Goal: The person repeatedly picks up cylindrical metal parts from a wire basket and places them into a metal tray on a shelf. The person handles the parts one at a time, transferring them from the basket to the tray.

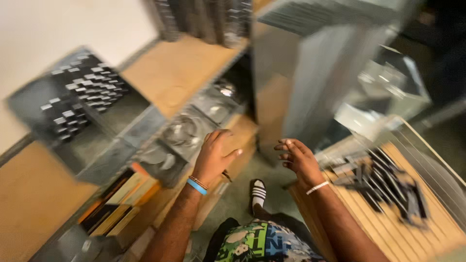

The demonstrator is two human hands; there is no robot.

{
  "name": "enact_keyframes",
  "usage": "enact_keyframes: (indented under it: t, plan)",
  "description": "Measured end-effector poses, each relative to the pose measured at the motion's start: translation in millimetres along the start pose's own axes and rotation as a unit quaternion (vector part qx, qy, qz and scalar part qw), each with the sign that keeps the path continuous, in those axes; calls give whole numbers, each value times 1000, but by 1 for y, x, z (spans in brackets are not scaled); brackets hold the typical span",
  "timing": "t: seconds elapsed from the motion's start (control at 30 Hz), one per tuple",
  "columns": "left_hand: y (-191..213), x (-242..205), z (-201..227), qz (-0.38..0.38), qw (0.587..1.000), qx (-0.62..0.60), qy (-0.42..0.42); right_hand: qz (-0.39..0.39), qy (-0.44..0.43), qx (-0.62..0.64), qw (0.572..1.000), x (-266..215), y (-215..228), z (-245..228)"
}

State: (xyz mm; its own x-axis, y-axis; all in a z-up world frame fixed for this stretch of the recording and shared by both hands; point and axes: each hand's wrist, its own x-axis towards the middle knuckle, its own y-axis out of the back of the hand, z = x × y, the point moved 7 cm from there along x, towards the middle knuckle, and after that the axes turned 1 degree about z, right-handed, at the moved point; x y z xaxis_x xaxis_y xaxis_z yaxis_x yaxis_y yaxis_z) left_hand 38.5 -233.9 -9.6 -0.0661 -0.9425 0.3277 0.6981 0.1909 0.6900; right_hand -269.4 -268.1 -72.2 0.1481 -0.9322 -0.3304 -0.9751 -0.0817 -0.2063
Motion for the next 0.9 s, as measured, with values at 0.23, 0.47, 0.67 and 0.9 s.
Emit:
enact_keyframes:
  t: [0.23, 0.47, 0.67, 0.9]
  plan:
    - [-122, -33, 24, -115, 992, -48, 36, 209, -14, -59, 976, -48, 181, 76]
    - [-201, -54, 69, -140, 990, -29, 5, 331, 18, -389, 860, -48, 386, 173]
    - [-247, -68, 109, -170, 983, -9, 65, 361, 36, -586, 724, -61, 489, 217]
    - [-272, -89, 164, -150, 984, -11, 98, 265, 60, -674, 687, -36, 517, 235]
